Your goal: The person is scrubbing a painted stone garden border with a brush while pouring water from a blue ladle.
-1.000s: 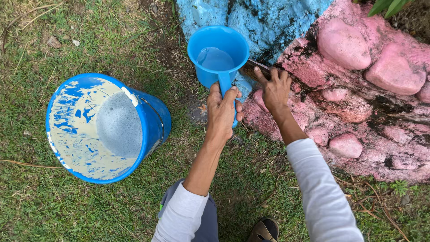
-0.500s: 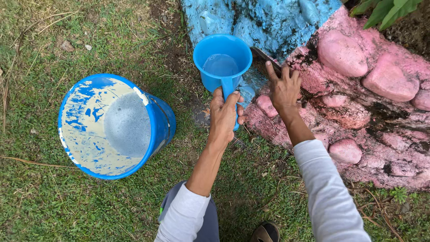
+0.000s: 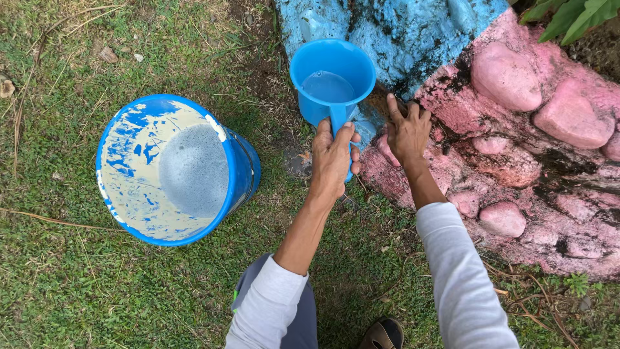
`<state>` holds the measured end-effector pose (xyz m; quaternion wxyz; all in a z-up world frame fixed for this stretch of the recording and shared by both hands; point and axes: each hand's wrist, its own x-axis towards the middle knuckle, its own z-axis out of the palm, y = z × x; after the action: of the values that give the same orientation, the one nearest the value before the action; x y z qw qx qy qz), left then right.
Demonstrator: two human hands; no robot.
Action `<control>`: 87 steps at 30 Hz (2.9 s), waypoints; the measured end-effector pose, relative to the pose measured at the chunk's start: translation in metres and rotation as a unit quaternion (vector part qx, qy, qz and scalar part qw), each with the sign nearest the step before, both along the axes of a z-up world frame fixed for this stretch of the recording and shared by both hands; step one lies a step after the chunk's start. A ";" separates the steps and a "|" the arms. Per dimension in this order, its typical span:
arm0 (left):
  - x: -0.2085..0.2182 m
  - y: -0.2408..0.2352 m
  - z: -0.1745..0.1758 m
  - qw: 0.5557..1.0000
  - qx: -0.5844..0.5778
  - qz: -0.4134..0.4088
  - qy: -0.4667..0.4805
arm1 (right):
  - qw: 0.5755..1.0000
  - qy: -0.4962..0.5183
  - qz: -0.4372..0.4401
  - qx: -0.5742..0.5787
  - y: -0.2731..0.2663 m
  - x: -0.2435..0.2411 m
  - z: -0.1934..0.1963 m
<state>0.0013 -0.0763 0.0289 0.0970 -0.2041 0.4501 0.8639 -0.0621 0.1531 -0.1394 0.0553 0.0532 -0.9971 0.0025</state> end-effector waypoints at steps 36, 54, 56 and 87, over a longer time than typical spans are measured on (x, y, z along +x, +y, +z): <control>-0.001 -0.004 -0.004 1.000 -0.009 -0.010 -0.014 | 0.947 -0.117 0.130 0.270 -0.037 -0.103 0.132; -0.002 0.010 -0.008 1.000 -0.004 -0.001 0.007 | 0.906 -0.089 0.177 0.375 -0.055 -0.105 0.148; -0.006 0.011 -0.004 1.000 0.005 -0.011 0.009 | 0.909 -0.083 0.185 0.364 -0.050 -0.121 0.154; 0.008 0.018 0.005 1.000 -0.012 0.000 0.022 | 0.926 -0.172 0.126 0.313 -0.036 -0.107 0.150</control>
<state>0.0092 -0.0585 0.0343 0.0850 -0.1859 0.4622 0.8629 -0.1693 0.1167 0.0101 -0.1373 0.1920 -0.9263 -0.2936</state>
